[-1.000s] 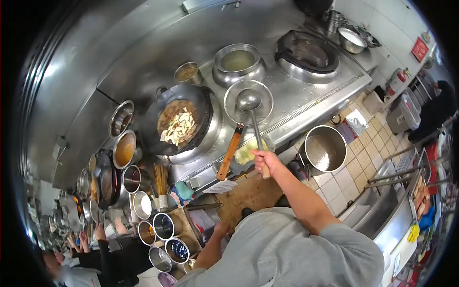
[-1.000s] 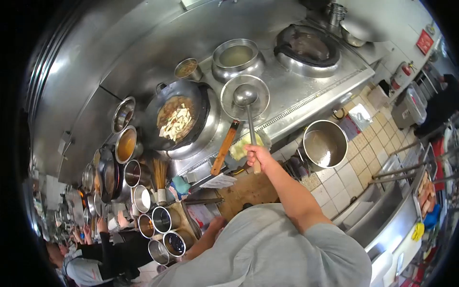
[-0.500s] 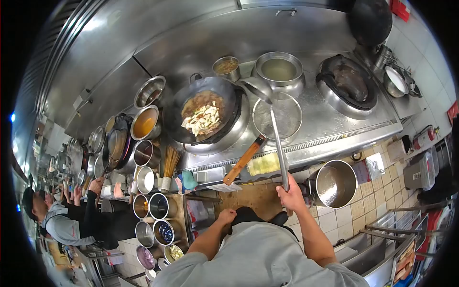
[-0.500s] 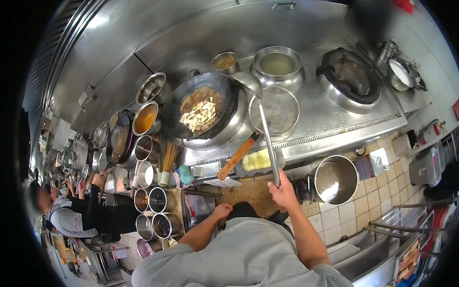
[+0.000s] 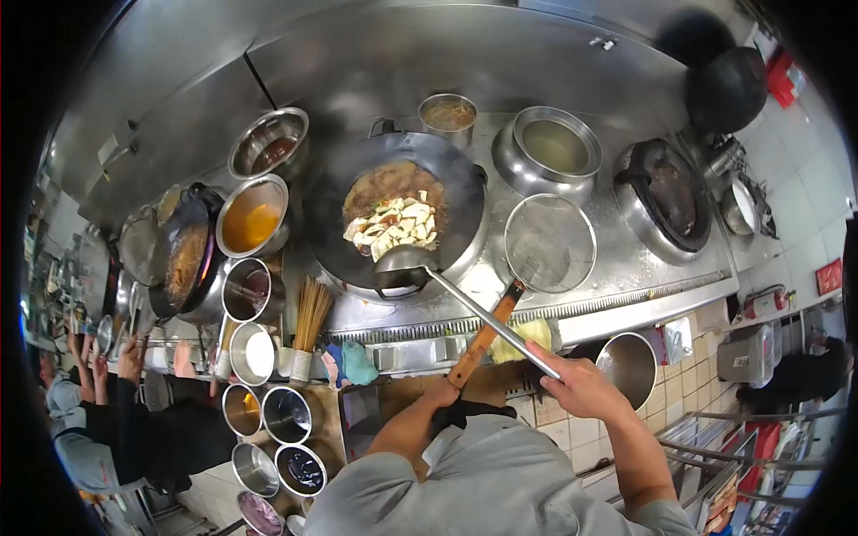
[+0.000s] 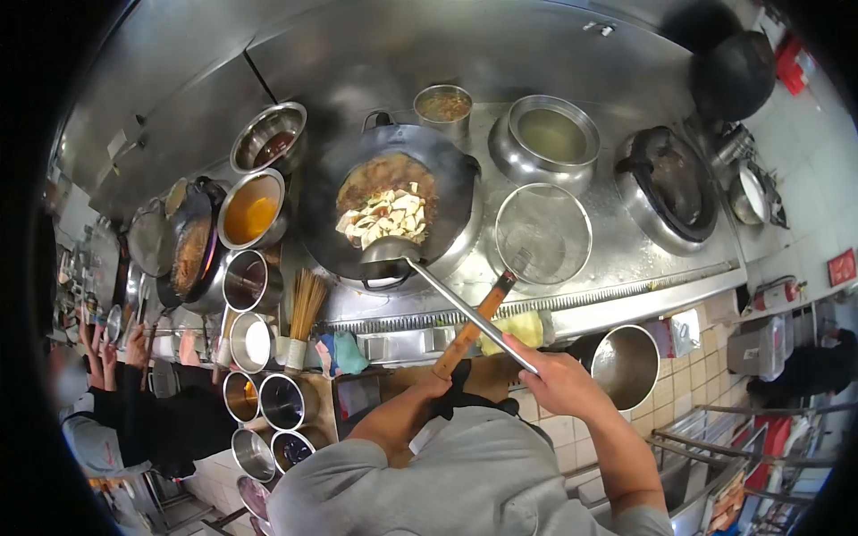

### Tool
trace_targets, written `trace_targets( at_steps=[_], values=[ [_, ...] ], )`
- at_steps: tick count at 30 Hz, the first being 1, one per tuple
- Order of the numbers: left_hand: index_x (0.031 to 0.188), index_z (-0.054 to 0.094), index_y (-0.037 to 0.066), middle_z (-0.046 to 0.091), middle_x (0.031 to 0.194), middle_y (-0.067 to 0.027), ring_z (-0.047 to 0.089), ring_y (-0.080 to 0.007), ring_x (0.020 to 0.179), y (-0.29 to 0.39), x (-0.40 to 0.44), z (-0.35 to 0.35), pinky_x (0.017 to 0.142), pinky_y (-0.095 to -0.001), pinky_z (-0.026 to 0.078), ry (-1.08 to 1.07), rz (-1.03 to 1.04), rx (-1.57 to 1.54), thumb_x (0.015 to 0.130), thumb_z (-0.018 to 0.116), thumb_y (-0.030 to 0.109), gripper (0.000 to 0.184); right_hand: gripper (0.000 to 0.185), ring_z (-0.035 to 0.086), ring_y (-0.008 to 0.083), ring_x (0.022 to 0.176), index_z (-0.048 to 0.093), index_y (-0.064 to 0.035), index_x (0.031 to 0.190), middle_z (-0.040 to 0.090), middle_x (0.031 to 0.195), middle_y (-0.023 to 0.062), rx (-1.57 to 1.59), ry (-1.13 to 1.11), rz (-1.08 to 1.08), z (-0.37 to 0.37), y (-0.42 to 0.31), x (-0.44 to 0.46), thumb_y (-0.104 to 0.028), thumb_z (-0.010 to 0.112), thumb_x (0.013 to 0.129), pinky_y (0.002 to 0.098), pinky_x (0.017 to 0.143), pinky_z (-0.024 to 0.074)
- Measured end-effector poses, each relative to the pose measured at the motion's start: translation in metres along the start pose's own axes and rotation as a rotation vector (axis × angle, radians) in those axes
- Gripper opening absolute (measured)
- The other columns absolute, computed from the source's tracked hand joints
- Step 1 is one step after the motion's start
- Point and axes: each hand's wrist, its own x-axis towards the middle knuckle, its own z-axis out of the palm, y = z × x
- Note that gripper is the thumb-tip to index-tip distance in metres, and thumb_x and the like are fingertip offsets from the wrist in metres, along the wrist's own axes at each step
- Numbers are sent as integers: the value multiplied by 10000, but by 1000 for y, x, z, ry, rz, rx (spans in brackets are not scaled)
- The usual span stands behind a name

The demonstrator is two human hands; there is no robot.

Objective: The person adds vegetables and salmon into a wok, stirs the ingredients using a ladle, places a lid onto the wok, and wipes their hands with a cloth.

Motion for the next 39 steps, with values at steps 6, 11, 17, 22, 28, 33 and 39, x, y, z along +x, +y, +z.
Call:
trace_targets(
  at_steps=[6, 11, 17, 22, 28, 33, 39],
  values=[
    [847, 735, 26, 702, 962, -244, 685, -392, 940, -45, 29, 20, 852, -478, 545, -40, 171, 55, 831, 550, 269, 306, 715, 639, 428, 825, 307, -241, 1540, 645, 914, 254, -5, 10, 23, 21, -28, 92, -106, 591, 898, 499, 717, 496],
    [808, 731, 31, 703, 895, -238, 692, -399, 877, -62, 25, 21, 790, -475, 562, -245, 208, 133, 826, 579, 251, 267, 673, 651, 431, 868, 347, -228, 1526, 665, 965, 253, 97, 102, 135, 34, -43, 119, -112, 604, 915, 470, 767, 510],
    [840, 726, 29, 705, 944, -224, 689, -395, 898, -52, -4, -1, 801, -491, 556, -179, 3, -4, 844, 572, 256, 274, 569, 662, 417, 976, 422, -179, 1491, 675, 1060, 257, 275, 237, 175, 44, -26, 121, -155, 598, 950, 407, 840, 515],
    [877, 730, 10, 699, 1004, -233, 679, -397, 965, -48, -4, -6, 834, -494, 550, -166, 9, -31, 839, 573, 231, 274, 577, 671, 395, 960, 407, -181, 1501, 667, 1074, 262, 171, 122, 266, 41, -33, 131, -169, 594, 956, 381, 836, 509],
    [868, 721, 36, 702, 970, -212, 678, -399, 925, -65, -1, 7, 799, -490, 550, -139, 92, 1, 837, 576, 217, 234, 593, 661, 362, 826, 380, -199, 1517, 659, 968, 240, 282, 100, 99, 44, -40, 125, -180, 582, 960, 374, 754, 500],
    [857, 703, 77, 697, 980, -192, 663, -398, 946, -103, 25, 39, 798, -498, 538, -277, -96, 25, 847, 568, 262, 229, 584, 590, 177, 848, 389, -238, 1521, 678, 1096, 153, 565, -207, 516, 14, -71, 161, -197, 588, 974, 319, 816, 486],
    [954, 731, 53, 697, 1073, -213, 669, -386, 1010, -51, -12, -13, 895, -458, 539, -221, -84, -35, 879, 572, 249, 263, 615, 646, 400, 738, 362, -224, 1523, 633, 817, 253, 116, 194, 167, 17, -33, 133, -166, 574, 949, 458, 702, 492]
  ],
)
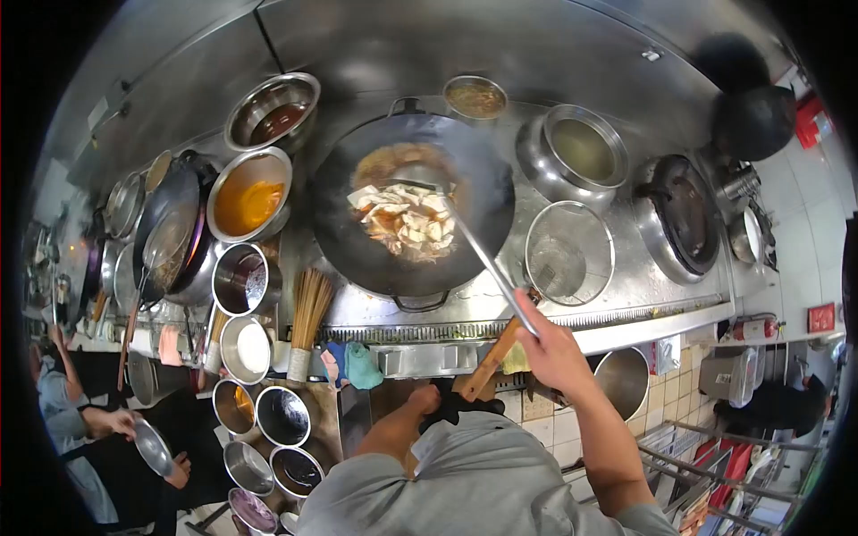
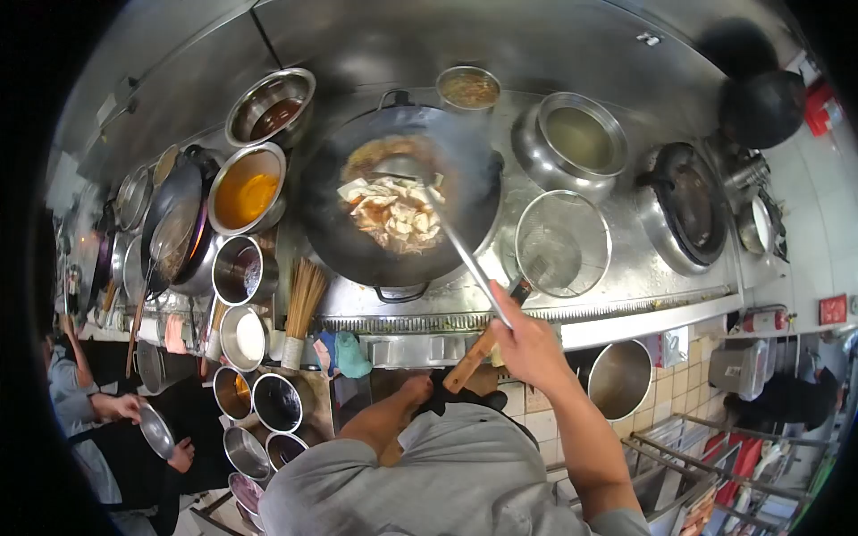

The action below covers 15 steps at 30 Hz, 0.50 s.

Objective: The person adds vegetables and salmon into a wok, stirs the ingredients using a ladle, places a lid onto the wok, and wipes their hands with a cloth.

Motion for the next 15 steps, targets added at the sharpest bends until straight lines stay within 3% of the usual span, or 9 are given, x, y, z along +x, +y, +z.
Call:
trace_targets(
  at_steps=[4, 9, 10, 13, 14, 15],
  values=[
    [973, 739, 66, 702, 1061, -209, 677, -390, 1001, -27, 18, 27, 880, -473, 551, 66, 36, 79, 850, 605, 288, 287, 621, 665, 430, 800, 365, -221, 1519, 657, 847, 256, -38, 29, -23, 8, 34, 6, -161, 582, 940, 478, 737, 504],
    [883, 734, 14, 705, 996, -231, 685, -387, 978, -1, 16, 15, 872, -477, 553, 24, 20, 82, 847, 588, 258, 287, 597, 657, 443, 867, 369, -205, 1515, 666, 902, 272, -15, 25, -9, 9, 34, 10, -191, 567, 952, 467, 787, 507],
    [867, 731, 8, 704, 986, -237, 686, -388, 969, 6, 16, 12, 869, -474, 554, 34, 57, 101, 843, 577, 243, 282, 596, 647, 448, 925, 372, -192, 1514, 677, 998, 263, -36, -42, 128, -3, 15, 1, -177, 573, 953, 456, 808, 516],
    [835, 725, -2, 701, 970, -248, 688, -390, 943, 12, 21, 6, 862, -467, 555, 43, 170, 130, 830, 552, 210, 273, 590, 674, 390, 873, 392, -185, 1507, 681, 1074, 235, 31, 12, 53, -16, 10, -35, -146, 581, 949, 396, 803, 526],
    [835, 725, 1, 700, 975, -248, 688, -389, 936, 13, 21, 1, 860, -464, 555, 20, 225, 134, 825, 546, 207, 273, 574, 632, 155, 1023, 413, -120, 1497, 616, 1335, 165, 154, -43, 118, -22, 7, -45, -75, 575, 948, 275, 874, 471],
    [834, 726, 4, 699, 980, -248, 689, -388, 930, 15, 20, -1, 858, -462, 555, -1, 281, 140, 820, 541, 205, 273, 576, 623, 181, 925, 416, -139, 1496, 636, 1245, 175, 159, -70, 143, -20, 10, -49, -88, 580, 946, 281, 835, 479]
  ],
)
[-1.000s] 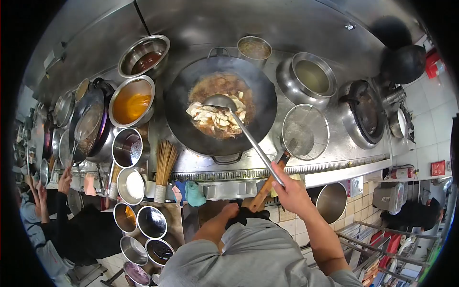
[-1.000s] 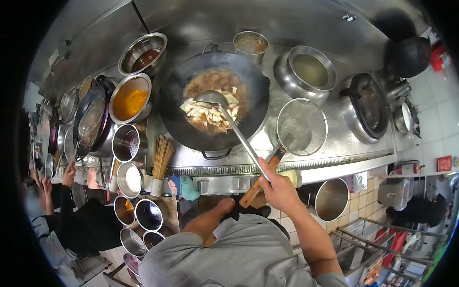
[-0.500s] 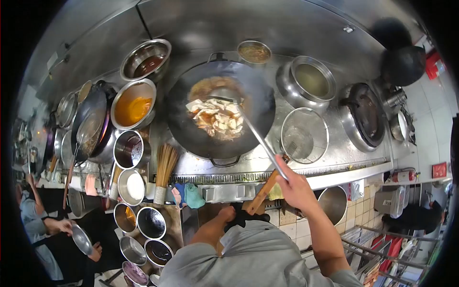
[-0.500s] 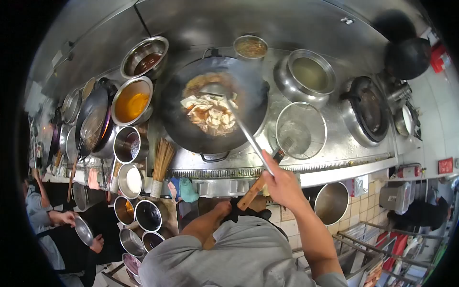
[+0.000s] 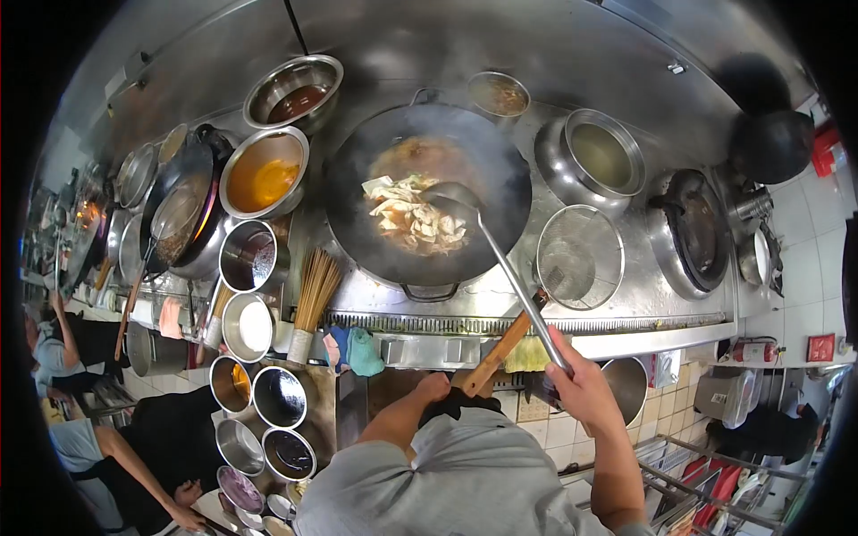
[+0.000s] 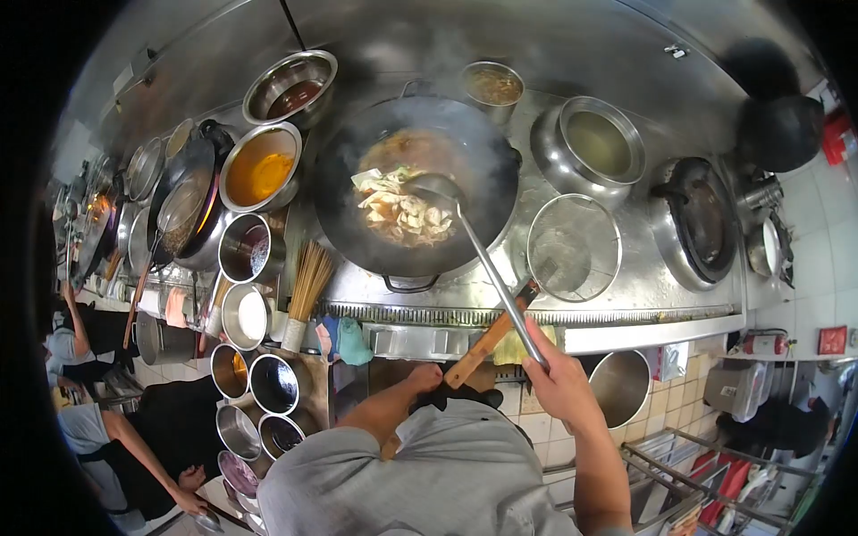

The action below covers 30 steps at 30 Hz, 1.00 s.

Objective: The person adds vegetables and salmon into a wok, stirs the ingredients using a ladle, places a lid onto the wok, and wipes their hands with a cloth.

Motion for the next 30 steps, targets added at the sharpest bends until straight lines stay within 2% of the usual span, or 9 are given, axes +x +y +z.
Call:
trace_targets(
  at_steps=[2, 7, 9, 13, 16, 17, 21, 27, 30],
  values=[
    [815, 721, -1, 698, 992, -250, 686, -392, 939, 2, 3, 5, 868, -463, 549, 110, -6, -100, 809, 547, 221, 283, 581, 606, 234, 728, 423, -178, 1493, 675, 1065, 196, 10, -39, 59, 5, 11, -2, -115, 589, 940, 293, 757, 495],
    [1095, 668, 125, 704, 1028, -156, 666, -319, 980, -2, 44, 26, 860, -422, 525, 120, -51, 2, 856, 591, 331, 324, 580, 663, 280, 873, 420, -184, 1497, 661, 1107, 225, 44, 18, -137, 32, 24, 34, -110, 581, 945, 323, 841, 493],
    [1193, 623, 150, 703, 1031, -150, 673, -308, 950, -17, 67, 56, 846, -420, 529, 230, -11, -104, 863, 603, 348, 385, 578, 673, 296, 917, 426, -186, 1495, 654, 1157, 228, -3, 25, -21, 23, 5, 30, -108, 583, 944, 326, 855, 495],
    [1243, 581, 133, 695, 1034, -172, 679, -325, 906, 7, 61, 40, 815, -435, 541, 197, 131, -103, 874, 583, 316, 412, 609, 476, 120, 688, 418, -240, 1504, 652, 852, 103, -84, 96, 38, 13, -21, 26, -114, 602, 938, 279, 696, 456],
    [1247, 577, 134, 695, 1032, -171, 678, -325, 905, 20, 62, 35, 816, -434, 540, 169, 92, -125, 873, 584, 313, 415, 604, 499, 116, 736, 418, -215, 1504, 666, 927, 119, -7, 77, -12, 23, 0, 44, -116, 605, 939, 260, 732, 455],
    [1249, 576, 135, 695, 1032, -171, 678, -325, 905, 23, 64, 34, 816, -434, 540, 156, 82, -132, 873, 585, 312, 416, 605, 508, 105, 776, 413, -191, 1506, 679, 1026, 143, -28, 114, -170, 32, 12, 57, -117, 610, 939, 245, 763, 455],
    [1254, 570, 137, 694, 1029, -171, 677, -324, 905, 29, 67, 31, 818, -433, 540, 134, 54, -142, 872, 586, 308, 419, 593, 503, 83, 799, 421, -164, 1500, 688, 1178, 104, -2, 82, -82, 32, 16, 69, -103, 611, 942, 231, 780, 456],
    [1262, 562, 140, 693, 1025, -170, 676, -324, 904, 34, 72, 29, 820, -432, 538, 119, 29, -162, 870, 588, 302, 425, 590, 552, 82, 864, 430, -165, 1496, 689, 1189, 108, 4, 32, 60, 10, -26, 46, -83, 612, 941, 239, 808, 466],
    [1266, 558, 141, 692, 1023, -169, 675, -324, 904, 37, 73, 26, 822, -431, 538, 108, 29, -165, 869, 590, 299, 428, 586, 590, 102, 866, 430, -159, 1496, 708, 1150, 108, -55, 97, -182, 33, 14, 62, -74, 604, 942, 253, 805, 479]
  ],
)
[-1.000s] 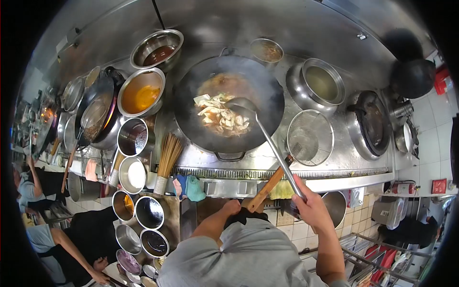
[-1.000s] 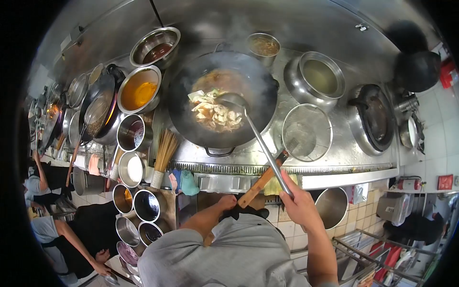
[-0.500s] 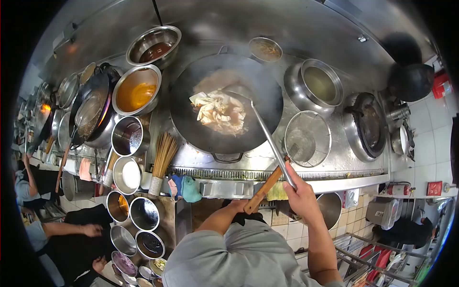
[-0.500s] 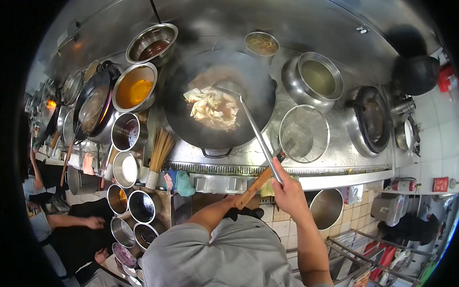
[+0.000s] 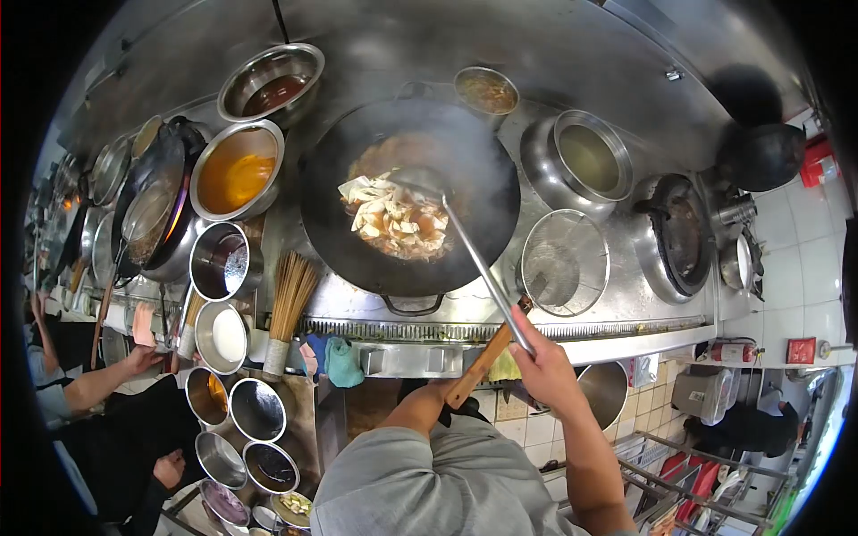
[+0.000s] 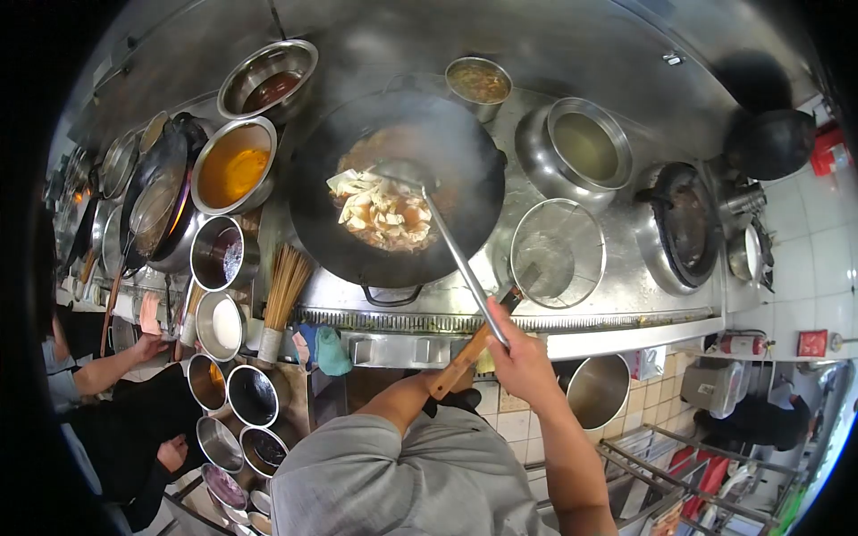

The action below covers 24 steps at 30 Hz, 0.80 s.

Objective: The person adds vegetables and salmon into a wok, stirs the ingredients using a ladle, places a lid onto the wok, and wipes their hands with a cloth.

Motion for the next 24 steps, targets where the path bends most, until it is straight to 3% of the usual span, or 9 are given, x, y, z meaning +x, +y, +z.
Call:
trace_targets(
  at_steps=[4, 5, 8, 11, 14, 17, 21, 24],
  values=[
    [1271, 552, 144, 691, 1020, -169, 675, -324, 903, 1, 1, -4, 823, -430, 537, 1, -15, -7, 868, 591, 296, 432, 542, 648, 166, 832, 462, -132, 1470, 700, 1116, 185, -84, -48, 13, 2, -10, 6, -79, 605, 950, 264, 779, 485],
    [1272, 551, 144, 691, 1019, -169, 674, -324, 903, 1, 1, -4, 824, -430, 537, -2, -15, -5, 868, 592, 295, 433, 527, 696, 244, 821, 483, -122, 1454, 689, 1105, 206, -98, -31, -4, 2, -21, 8, -92, 616, 945, 288, 766, 513],
    [1276, 547, 146, 690, 1017, -168, 674, -324, 903, 2, 2, -4, 825, -429, 536, -7, -20, -14, 867, 593, 292, 437, 503, 702, 308, 784, 517, -173, 1434, 704, 1022, 175, -331, 27, -119, 6, -40, 17, -141, 620, 943, 345, 722, 551],
    [1280, 543, 147, 690, 1015, -168, 673, -323, 902, 3, 2, -5, 826, -429, 536, -7, -21, -18, 866, 594, 289, 440, 518, 651, 335, 646, 515, -281, 1432, 609, 758, 143, -438, 70, -174, 17, -51, 36, -205, 616, 930, 461, 586, 526],
    [1284, 539, 149, 689, 1013, -168, 672, -323, 902, 4, 3, -6, 827, -428, 535, -7, -22, -20, 865, 595, 286, 444, 529, 652, 330, 642, 518, -305, 1423, 609, 761, 128, -739, 60, -191, 21, -32, 48, -204, 628, 916, 455, 581, 527],
    [1288, 534, 150, 688, 1011, -167, 672, -323, 902, 5, 4, -5, 828, -427, 535, 0, -22, -31, 865, 596, 283, 448, 479, 657, 329, 658, 578, -285, 1375, 673, 861, 136, -702, 144, -185, 8, -6, 45, -187, 643, 912, 449, 589, 527],
    [1293, 529, 152, 688, 1009, -167, 671, -323, 901, 6, 5, -5, 830, -426, 534, -5, -18, -39, 864, 598, 279, 453, 471, 644, 320, 654, 640, -223, 1316, 655, 805, 127, -489, 263, -145, -15, -9, 19, -96, 686, 864, 416, 575, 512],
    [1297, 525, 154, 687, 1007, -166, 670, -323, 901, 7, 7, -5, 831, -425, 533, -4, -24, -42, 863, 599, 276, 457, 453, 613, 318, 613, 654, -185, 1298, 624, 750, 128, -581, 263, -99, -45, -21, -12, -79, 684, 858, 415, 552, 485]
  ],
)
